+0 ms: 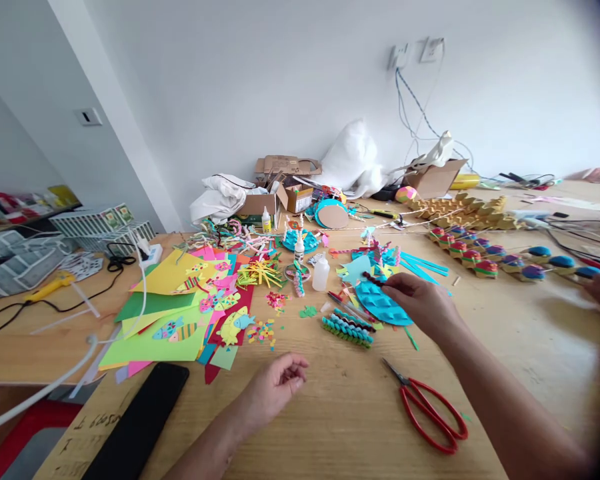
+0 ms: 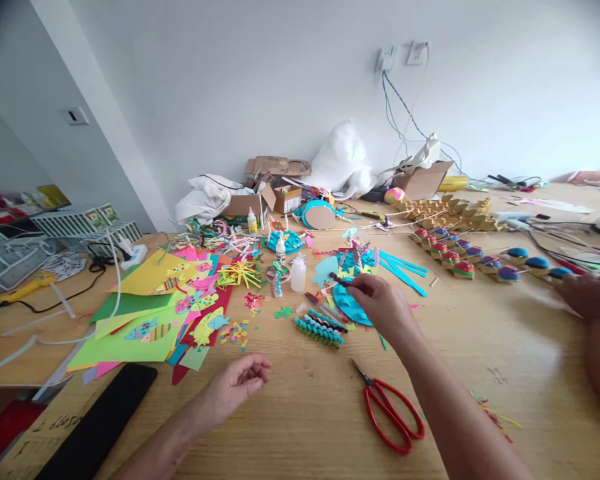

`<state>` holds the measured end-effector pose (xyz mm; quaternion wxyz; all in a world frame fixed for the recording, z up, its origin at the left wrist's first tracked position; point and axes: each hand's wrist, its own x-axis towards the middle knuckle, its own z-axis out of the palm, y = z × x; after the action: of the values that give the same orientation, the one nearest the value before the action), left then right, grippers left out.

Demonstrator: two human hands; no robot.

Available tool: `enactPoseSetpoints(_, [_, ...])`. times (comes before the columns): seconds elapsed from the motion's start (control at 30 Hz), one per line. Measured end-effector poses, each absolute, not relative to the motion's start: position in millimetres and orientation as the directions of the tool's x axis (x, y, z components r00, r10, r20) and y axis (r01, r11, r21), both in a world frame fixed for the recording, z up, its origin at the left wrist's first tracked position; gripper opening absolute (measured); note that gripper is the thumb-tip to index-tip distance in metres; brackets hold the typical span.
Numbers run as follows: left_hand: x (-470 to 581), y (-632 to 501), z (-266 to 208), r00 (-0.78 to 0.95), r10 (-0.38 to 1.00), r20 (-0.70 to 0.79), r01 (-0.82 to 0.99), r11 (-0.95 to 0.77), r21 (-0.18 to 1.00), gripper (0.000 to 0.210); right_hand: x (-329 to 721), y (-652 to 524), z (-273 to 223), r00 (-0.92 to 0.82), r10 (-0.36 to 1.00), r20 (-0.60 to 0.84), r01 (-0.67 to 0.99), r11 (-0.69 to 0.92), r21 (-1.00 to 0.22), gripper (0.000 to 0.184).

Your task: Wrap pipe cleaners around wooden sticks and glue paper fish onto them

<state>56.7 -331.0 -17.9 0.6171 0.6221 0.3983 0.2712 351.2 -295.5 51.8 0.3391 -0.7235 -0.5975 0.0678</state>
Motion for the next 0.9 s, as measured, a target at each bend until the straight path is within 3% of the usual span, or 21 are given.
enactPoseSetpoints(0.23, [67,-341,-16,0.607,0.765,-0.216,0.429,-0.087,0.899,0.029,368,-235,42,0.359,0.904,0.23,0.783,-0.158,-0.602,0.022])
enactPoseSetpoints(0.63, [66,-328,-63,0.696,0.718,-0.025,0.328,-0.287,0.9,0.027,344,-136,23,0.307,0.935,0.179,0.83,-0.171,-0.531,0.015])
enactPoseSetpoints(0.9, [64,-321,-95,0.75,0.657,-0.075,0.311,-0.25,0.917,0.027,340,-121,28,0.284,0.946,0.158,0.861,-0.179,-0.475,0.014])
